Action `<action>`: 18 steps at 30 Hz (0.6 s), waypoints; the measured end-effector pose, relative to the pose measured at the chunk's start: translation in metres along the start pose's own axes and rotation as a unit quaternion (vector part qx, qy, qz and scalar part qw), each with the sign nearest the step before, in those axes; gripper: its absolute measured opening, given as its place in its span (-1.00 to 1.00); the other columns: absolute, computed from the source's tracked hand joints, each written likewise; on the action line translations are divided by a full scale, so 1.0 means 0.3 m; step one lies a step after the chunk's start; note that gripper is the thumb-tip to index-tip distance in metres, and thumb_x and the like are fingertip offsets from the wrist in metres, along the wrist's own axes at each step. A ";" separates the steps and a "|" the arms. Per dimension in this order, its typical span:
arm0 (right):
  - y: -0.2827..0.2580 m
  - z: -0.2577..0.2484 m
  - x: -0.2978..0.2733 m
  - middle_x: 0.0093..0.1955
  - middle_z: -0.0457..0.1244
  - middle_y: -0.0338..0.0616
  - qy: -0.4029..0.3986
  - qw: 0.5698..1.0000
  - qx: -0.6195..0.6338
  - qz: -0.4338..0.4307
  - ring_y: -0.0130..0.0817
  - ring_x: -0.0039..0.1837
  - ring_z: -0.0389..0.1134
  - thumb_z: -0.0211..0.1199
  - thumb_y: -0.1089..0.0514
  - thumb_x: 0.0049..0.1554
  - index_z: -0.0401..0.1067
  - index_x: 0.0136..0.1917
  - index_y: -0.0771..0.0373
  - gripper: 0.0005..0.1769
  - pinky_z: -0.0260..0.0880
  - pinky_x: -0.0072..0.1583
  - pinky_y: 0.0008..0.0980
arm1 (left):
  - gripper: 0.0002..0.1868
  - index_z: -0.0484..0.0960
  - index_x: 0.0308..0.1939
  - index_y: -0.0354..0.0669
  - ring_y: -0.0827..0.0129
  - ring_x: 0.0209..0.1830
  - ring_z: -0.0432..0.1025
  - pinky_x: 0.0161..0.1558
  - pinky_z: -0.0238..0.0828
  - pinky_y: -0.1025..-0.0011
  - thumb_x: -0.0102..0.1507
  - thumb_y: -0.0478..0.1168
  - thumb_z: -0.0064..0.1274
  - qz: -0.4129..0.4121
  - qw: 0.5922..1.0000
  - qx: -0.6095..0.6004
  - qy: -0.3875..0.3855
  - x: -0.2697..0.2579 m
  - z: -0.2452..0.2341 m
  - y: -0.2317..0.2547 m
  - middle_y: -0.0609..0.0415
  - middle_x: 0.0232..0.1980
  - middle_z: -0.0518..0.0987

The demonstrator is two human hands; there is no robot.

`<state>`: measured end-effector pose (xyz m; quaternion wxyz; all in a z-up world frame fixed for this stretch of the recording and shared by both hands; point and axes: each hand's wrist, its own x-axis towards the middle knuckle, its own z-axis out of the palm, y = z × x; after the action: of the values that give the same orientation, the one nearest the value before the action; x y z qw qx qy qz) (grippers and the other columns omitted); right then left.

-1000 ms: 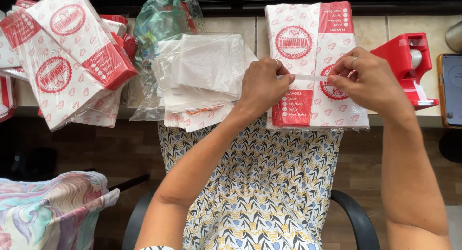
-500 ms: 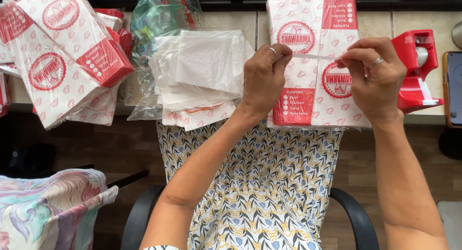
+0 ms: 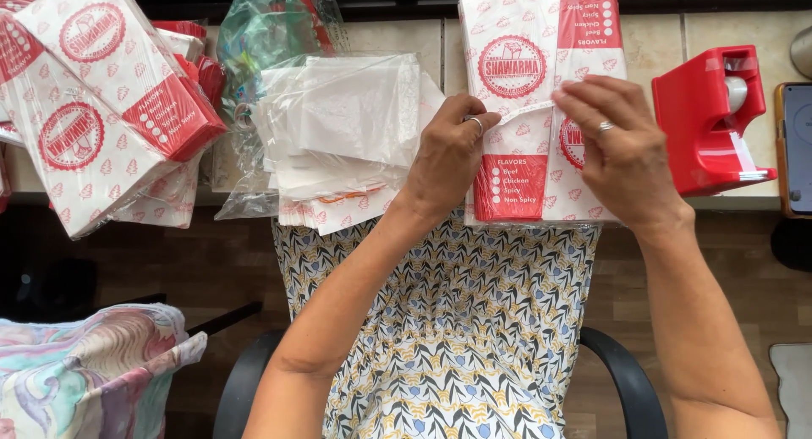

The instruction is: Organizing and securing stacks of food wrappers using tape and scissors

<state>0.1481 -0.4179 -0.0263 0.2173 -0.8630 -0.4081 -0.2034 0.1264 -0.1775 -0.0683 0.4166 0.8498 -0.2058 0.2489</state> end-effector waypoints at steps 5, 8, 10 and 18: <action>0.040 0.035 -0.038 0.32 0.42 -0.02 -0.046 0.997 -0.063 -0.021 -0.01 0.36 0.31 0.40 0.45 0.18 0.58 0.33 0.30 -0.56 0.27 0.33 -0.06 | -0.68 0.54 -0.07 -0.60 0.08 -0.09 0.51 -0.13 0.65 0.31 0.31 -0.28 0.19 0.012 0.996 0.079 -0.047 -0.020 0.004 0.010 -0.22 -0.06 0.50; 0.017 0.033 -0.045 0.35 0.40 0.00 -0.057 0.998 -0.033 0.008 0.02 0.38 0.28 0.30 0.49 0.20 0.54 0.36 0.32 -0.54 0.24 0.39 -0.01 | -0.64 0.50 -0.12 -0.55 0.08 -0.10 0.50 -0.17 0.59 0.30 0.30 -0.21 0.23 0.017 0.992 0.114 -0.055 -0.038 -0.010 0.028 -0.23 -0.08 0.50; 0.009 0.035 -0.042 0.36 0.38 0.05 -0.056 0.998 0.002 0.027 0.07 0.40 0.25 0.23 0.55 0.21 0.50 0.38 0.37 -0.52 0.25 0.44 0.04 | -0.66 0.49 -0.16 -0.53 0.08 -0.14 0.49 -0.20 0.56 0.30 0.30 -0.23 0.24 0.021 0.990 0.134 -0.045 -0.033 -0.023 0.058 -0.23 -0.11 0.49; 0.025 0.054 -0.063 0.29 0.36 0.12 -0.049 0.998 -0.049 0.005 0.03 0.33 0.27 0.41 0.31 0.32 0.50 0.43 0.38 -0.58 0.30 0.33 -0.01 | -0.77 0.57 0.01 -0.61 -0.23 0.20 0.43 0.21 0.50 -0.01 0.35 -0.42 0.16 0.113 0.974 0.197 -0.021 -0.070 -0.199 0.233 -0.49 0.20 0.48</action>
<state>0.1458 -0.4250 -0.0511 0.1553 -0.8836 -0.4035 -0.1798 0.0560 -0.1658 -0.0069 0.2052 0.8915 -0.2562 0.3121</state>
